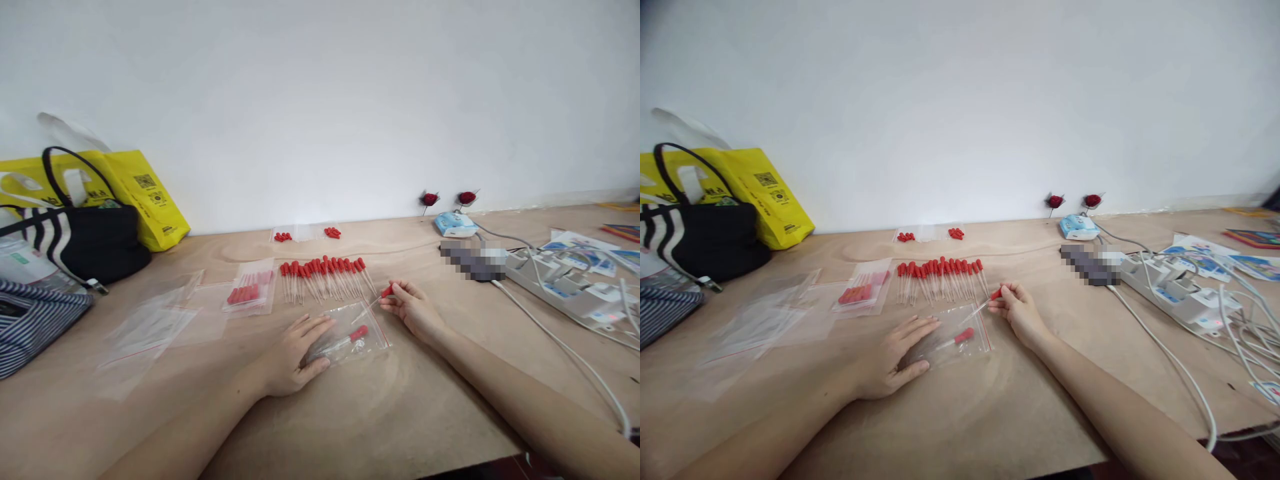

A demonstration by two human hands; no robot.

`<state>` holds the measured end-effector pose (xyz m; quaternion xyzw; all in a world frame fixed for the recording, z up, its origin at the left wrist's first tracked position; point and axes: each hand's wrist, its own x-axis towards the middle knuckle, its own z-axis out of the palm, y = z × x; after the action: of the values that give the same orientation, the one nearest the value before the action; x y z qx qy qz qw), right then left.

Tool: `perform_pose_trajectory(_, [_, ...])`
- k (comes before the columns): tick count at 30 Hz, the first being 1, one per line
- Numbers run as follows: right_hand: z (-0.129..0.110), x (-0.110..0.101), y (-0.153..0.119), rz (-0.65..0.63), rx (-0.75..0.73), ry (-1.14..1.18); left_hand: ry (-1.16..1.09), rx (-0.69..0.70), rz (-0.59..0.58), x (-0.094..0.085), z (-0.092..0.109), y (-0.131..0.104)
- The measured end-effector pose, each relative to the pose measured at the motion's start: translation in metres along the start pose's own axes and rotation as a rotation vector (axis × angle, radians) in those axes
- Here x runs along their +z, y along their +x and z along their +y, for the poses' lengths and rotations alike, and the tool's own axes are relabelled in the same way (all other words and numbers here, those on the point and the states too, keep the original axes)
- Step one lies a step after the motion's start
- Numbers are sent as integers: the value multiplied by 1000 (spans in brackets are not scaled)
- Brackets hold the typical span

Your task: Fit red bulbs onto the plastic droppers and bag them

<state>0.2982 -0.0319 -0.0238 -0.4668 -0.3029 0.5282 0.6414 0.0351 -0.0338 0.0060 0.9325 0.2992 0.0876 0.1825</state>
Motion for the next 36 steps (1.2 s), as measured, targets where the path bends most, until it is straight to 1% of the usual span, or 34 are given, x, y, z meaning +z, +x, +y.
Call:
perform_pose_trajectory(3, [1, 5, -8, -133, 19, -51, 3, -16, -5, -1, 1, 0])
perform_pose_trajectory(5, [0, 4, -7, -154, -21, -57, 9, -20, -11, -1, 2, 0])
perform_pose_trajectory(6, [-1, 1, -5, -130, -51, -52, 10, -20, -9, -1, 2, 0])
perform_pose_trajectory(8, [-6, -8, 3, -41, -114, -36, 6, -14, -1, -1, 2, -1])
perform_pose_trajectory(11, [-12, -28, 15, 80, -191, -37, 3, -9, -4, -1, 1, -1])
perform_pose_trajectory(14, [-14, -44, 23, 122, -209, -74, 7, 2, -7, 1, -1, 0])
perform_pose_trajectory(16, [-12, -47, 24, 126, -192, -94, 12, 11, -1, 2, -2, 0])
perform_pose_trajectory(19, [-6, -43, 22, 122, -167, -99, 14, 14, 10, 4, -3, 0])
perform_pose_trajectory(24, [-1, -26, 10, 72, -85, -39, -12, 13, 23, 3, -2, 0])
perform_pose_trajectory(27, [0, -16, -1, 3, -35, -50, -13, 11, 25, 3, -1, 0])
perform_pose_trajectory(29, [1, -10, -7, -65, -32, -109, -16, 16, 26, 3, -2, 0])
perform_pose_trajectory(31, [2, -5, -12, -127, -48, -210, -24, 26, 33, 3, -2, 0])
perform_pose_trajectory(33, [2, -2, -15, -182, -94, -345, -34, 32, 36, 3, -2, 0])
perform_pose_trajectory(36, [3, -1, -13, -276, -236, -537, -46, 29, 32, 2, -1, 0])
